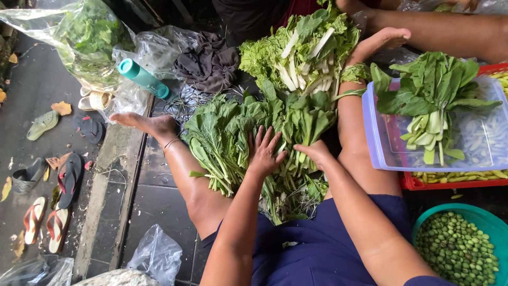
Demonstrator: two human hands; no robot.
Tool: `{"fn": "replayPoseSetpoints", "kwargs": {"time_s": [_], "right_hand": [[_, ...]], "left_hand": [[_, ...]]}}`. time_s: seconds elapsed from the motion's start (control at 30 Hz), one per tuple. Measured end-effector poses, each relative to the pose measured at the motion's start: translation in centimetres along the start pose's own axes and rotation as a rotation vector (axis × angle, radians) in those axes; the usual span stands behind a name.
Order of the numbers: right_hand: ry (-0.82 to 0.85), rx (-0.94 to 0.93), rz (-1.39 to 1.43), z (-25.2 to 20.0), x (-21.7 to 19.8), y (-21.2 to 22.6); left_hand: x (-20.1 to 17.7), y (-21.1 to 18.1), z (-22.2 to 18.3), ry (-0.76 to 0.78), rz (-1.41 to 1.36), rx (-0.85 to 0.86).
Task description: Sorting and bundling green leafy vegetables into a plastic container while sitting on the floor.
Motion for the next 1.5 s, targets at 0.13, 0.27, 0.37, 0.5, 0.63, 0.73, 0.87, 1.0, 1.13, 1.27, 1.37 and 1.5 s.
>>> {"fn": "replayPoseSetpoints", "kwargs": {"time_s": [0.13, 0.27, 0.37, 0.5, 0.63, 0.73, 0.87, 1.0, 1.13, 1.27, 1.37, 1.5], "right_hand": [[-0.095, 0.003, -0.111, 1.2, -0.2, 0.2], [-0.141, -0.032, 0.155, 0.9, -2.1, 1.7], [-0.078, -0.075, 0.305, 0.2, -3.4, 2.2], [0.015, -0.093, 0.373, 1.3, -4.7, 0.6], [0.023, -0.072, 0.374, -2.7, -3.8, 3.5], [0.055, -0.04, 0.412, -6.7, -3.3, 5.9], [0.13, -0.038, 0.307, -7.5, -3.8, 6.1], [0.207, -0.049, 0.167, -10.6, -4.8, 6.7], [0.183, -0.058, 0.005, -12.3, -4.8, 7.0], [0.254, -0.061, 0.083, -13.2, -5.5, 5.2], [0.287, -0.038, 0.231, -14.4, -5.5, 4.3], [0.307, 0.02, 0.428, -14.1, -7.4, 2.8]], "left_hand": [[0.2, 0.3, 0.1, 0.006, -0.003, 0.004], [-0.2, 0.4, 0.1, 0.015, -0.043, 0.001], [-0.1, 0.4, 0.3, 0.004, -0.102, 0.006], [-0.1, 0.0, 0.4, -0.135, -0.344, -0.064], [-1.7, -3.7, -0.8, -0.462, -0.095, -0.23], [-6.0, -8.1, -2.4, 0.258, -0.708, -0.435], [-10.2, -9.5, -2.9, 0.522, -1.825, -0.843], [-5.9, -10.1, -1.6, 0.446, -1.76, -0.836], [-10.2, -12.8, -4.7, 0.291, -1.583, -0.7], [-11.7, -15.0, -6.8, 0.337, -1.324, -0.473], [-11.8, -15.5, -7.8, 0.436, -1.053, -0.295], [-17.1, -16.1, -9.5, 0.488, -0.95, -0.141]]}}
Point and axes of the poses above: each hand's wrist, its own z-axis towards the middle knuckle, its own x-axis out of the palm, y = z × x, the point moved 2 cm from there along z, towards the middle knuckle, and after that the axes turned 4 degrees about z, right-handed, at the moved point
